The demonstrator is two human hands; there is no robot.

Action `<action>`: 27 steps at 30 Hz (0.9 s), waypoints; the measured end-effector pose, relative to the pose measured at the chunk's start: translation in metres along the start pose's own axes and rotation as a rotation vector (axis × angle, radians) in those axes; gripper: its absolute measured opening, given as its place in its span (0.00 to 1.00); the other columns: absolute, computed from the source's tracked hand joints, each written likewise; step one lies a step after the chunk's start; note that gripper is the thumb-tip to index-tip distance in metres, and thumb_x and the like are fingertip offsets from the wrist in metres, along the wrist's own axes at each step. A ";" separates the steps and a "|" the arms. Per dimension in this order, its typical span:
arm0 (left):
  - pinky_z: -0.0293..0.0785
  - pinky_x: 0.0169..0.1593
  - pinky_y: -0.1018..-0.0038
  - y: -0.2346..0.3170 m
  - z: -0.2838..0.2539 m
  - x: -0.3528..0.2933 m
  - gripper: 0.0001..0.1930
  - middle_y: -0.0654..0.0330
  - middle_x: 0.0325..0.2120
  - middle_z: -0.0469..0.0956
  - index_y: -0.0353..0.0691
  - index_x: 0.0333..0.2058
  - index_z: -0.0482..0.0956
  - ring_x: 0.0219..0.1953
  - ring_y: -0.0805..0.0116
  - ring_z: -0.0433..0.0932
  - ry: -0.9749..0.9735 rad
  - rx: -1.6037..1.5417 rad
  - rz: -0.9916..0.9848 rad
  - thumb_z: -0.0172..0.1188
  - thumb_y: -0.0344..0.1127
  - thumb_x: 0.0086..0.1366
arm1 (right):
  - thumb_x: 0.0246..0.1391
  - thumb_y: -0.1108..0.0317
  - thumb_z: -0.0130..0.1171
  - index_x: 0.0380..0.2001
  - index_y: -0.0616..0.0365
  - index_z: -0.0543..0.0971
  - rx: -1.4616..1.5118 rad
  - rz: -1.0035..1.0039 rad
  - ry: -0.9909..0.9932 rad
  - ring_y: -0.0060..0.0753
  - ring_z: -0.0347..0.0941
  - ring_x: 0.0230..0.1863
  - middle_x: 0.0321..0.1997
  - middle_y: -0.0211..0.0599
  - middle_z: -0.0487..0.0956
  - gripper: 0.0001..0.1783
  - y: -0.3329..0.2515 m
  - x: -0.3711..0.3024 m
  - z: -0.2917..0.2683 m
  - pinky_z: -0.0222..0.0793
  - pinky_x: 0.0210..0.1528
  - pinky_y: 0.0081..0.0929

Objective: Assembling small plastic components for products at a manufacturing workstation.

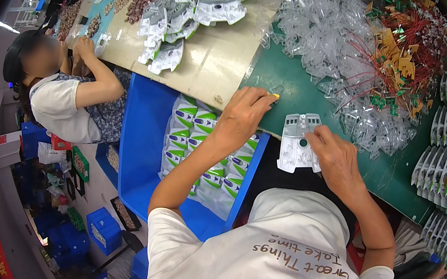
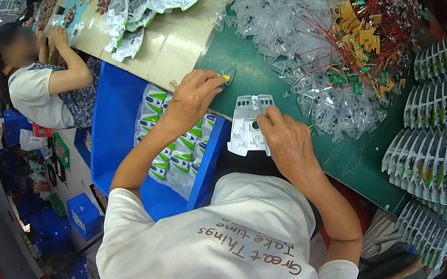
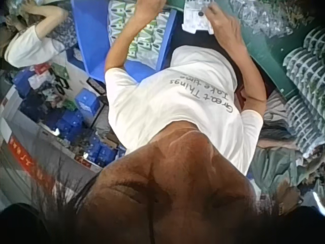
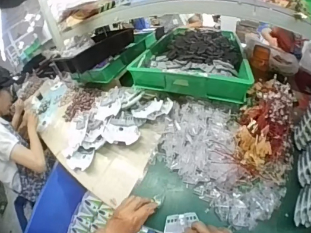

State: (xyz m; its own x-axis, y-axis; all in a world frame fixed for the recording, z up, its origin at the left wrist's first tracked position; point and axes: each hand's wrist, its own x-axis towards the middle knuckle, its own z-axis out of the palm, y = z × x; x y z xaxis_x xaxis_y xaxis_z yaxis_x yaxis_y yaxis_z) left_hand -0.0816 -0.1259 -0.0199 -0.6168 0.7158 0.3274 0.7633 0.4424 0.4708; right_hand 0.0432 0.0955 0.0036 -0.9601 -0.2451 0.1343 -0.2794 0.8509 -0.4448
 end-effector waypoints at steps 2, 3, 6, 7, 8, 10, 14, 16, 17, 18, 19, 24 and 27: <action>0.74 0.46 0.64 0.010 0.005 -0.008 0.14 0.52 0.39 0.77 0.33 0.43 0.79 0.40 0.54 0.77 0.036 -0.112 -0.029 0.63 0.23 0.56 | 0.46 0.78 0.58 0.36 0.61 0.77 0.002 -0.013 0.025 0.39 0.77 0.31 0.35 0.38 0.73 0.11 0.003 0.001 0.002 0.74 0.30 0.38; 0.74 0.46 0.64 0.018 0.010 -0.013 0.14 0.52 0.39 0.77 0.33 0.42 0.80 0.41 0.54 0.78 0.068 -0.172 0.012 0.62 0.22 0.56 | 0.46 0.78 0.58 0.36 0.61 0.77 0.002 -0.007 0.018 0.39 0.77 0.31 0.35 0.38 0.73 0.11 0.004 0.001 0.003 0.74 0.30 0.38; 0.75 0.47 0.63 0.032 0.018 -0.017 0.13 0.52 0.40 0.78 0.32 0.41 0.81 0.43 0.54 0.79 0.086 -0.188 0.110 0.61 0.22 0.54 | 0.45 0.78 0.58 0.38 0.62 0.78 0.011 -0.047 0.028 0.38 0.76 0.31 0.36 0.37 0.73 0.13 0.006 0.003 0.003 0.74 0.30 0.37; 0.75 0.47 0.63 0.034 0.019 -0.017 0.13 0.52 0.41 0.78 0.32 0.40 0.81 0.44 0.54 0.79 0.068 -0.139 0.174 0.60 0.22 0.53 | 0.45 0.78 0.58 0.38 0.61 0.78 0.008 -0.054 0.023 0.38 0.76 0.30 0.36 0.36 0.73 0.13 0.006 0.003 0.003 0.74 0.30 0.36; 0.75 0.48 0.63 0.035 0.019 -0.016 0.15 0.53 0.40 0.78 0.30 0.41 0.80 0.45 0.55 0.79 0.053 -0.110 0.215 0.61 0.24 0.51 | 0.45 0.77 0.59 0.38 0.61 0.78 0.006 -0.063 0.019 0.38 0.76 0.30 0.36 0.36 0.73 0.14 0.007 0.003 0.003 0.74 0.30 0.35; 0.76 0.48 0.64 0.040 0.019 -0.012 0.14 0.53 0.41 0.78 0.31 0.41 0.81 0.46 0.55 0.80 0.017 -0.081 0.222 0.62 0.23 0.52 | 0.44 0.77 0.59 0.38 0.61 0.78 -0.001 -0.078 0.034 0.37 0.76 0.30 0.35 0.36 0.73 0.14 0.009 0.002 0.005 0.74 0.29 0.35; 0.76 0.48 0.65 0.043 0.024 -0.009 0.13 0.55 0.41 0.79 0.31 0.40 0.82 0.48 0.56 0.81 -0.030 -0.001 0.222 0.62 0.25 0.54 | 0.44 0.78 0.59 0.36 0.61 0.77 0.022 -0.113 0.133 0.37 0.76 0.30 0.34 0.37 0.73 0.12 0.010 0.000 0.009 0.73 0.28 0.34; 0.76 0.48 0.65 0.045 0.028 -0.010 0.13 0.55 0.40 0.80 0.31 0.40 0.82 0.47 0.57 0.81 -0.032 0.023 0.212 0.63 0.25 0.54 | 0.45 0.78 0.59 0.35 0.61 0.77 0.056 -0.065 0.127 0.37 0.76 0.30 0.33 0.37 0.73 0.11 0.012 -0.001 0.013 0.73 0.28 0.35; 0.76 0.47 0.65 0.046 0.030 -0.011 0.13 0.55 0.40 0.80 0.32 0.40 0.82 0.47 0.57 0.81 -0.032 0.048 0.201 0.64 0.25 0.54 | 0.45 0.78 0.59 0.33 0.60 0.76 0.088 -0.017 0.122 0.38 0.77 0.30 0.33 0.38 0.73 0.09 0.012 -0.001 0.014 0.73 0.28 0.35; 0.76 0.47 0.65 0.047 0.030 -0.013 0.13 0.55 0.40 0.80 0.32 0.40 0.82 0.47 0.57 0.81 -0.034 0.046 0.202 0.64 0.25 0.54 | 0.45 0.78 0.59 0.33 0.60 0.76 0.089 -0.015 0.121 0.38 0.77 0.30 0.33 0.38 0.73 0.09 0.012 -0.002 0.014 0.73 0.28 0.35; 0.76 0.47 0.65 0.046 0.031 -0.013 0.13 0.55 0.39 0.81 0.33 0.39 0.82 0.47 0.57 0.81 -0.006 0.019 0.197 0.66 0.26 0.53 | 0.47 0.78 0.60 0.32 0.60 0.75 0.089 -0.003 0.117 0.39 0.76 0.30 0.32 0.38 0.73 0.08 0.012 -0.001 0.013 0.72 0.28 0.36; 0.76 0.46 0.66 0.040 0.044 -0.020 0.15 0.55 0.38 0.81 0.34 0.40 0.83 0.43 0.56 0.82 0.094 -0.095 0.180 0.71 0.25 0.50 | 0.48 0.75 0.63 0.31 0.59 0.75 0.095 0.065 0.204 0.40 0.76 0.32 0.34 0.38 0.72 0.07 0.010 -0.003 0.010 0.73 0.29 0.36; 0.75 0.45 0.65 0.042 0.051 -0.022 0.19 0.55 0.40 0.81 0.35 0.43 0.81 0.41 0.55 0.81 0.179 -0.255 0.039 0.71 0.22 0.49 | 0.47 0.71 0.67 0.34 0.61 0.77 0.120 0.098 0.112 0.40 0.76 0.35 0.37 0.38 0.71 0.11 0.007 -0.011 -0.001 0.73 0.33 0.37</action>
State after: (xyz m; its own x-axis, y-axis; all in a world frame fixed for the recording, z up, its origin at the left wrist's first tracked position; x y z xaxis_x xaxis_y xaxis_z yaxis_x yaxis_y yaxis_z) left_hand -0.0265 -0.0952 -0.0494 -0.6291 0.6129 0.4781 0.7286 0.2506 0.6375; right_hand 0.0522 0.1042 -0.0002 -0.9781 -0.1050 0.1799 -0.1898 0.8049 -0.5623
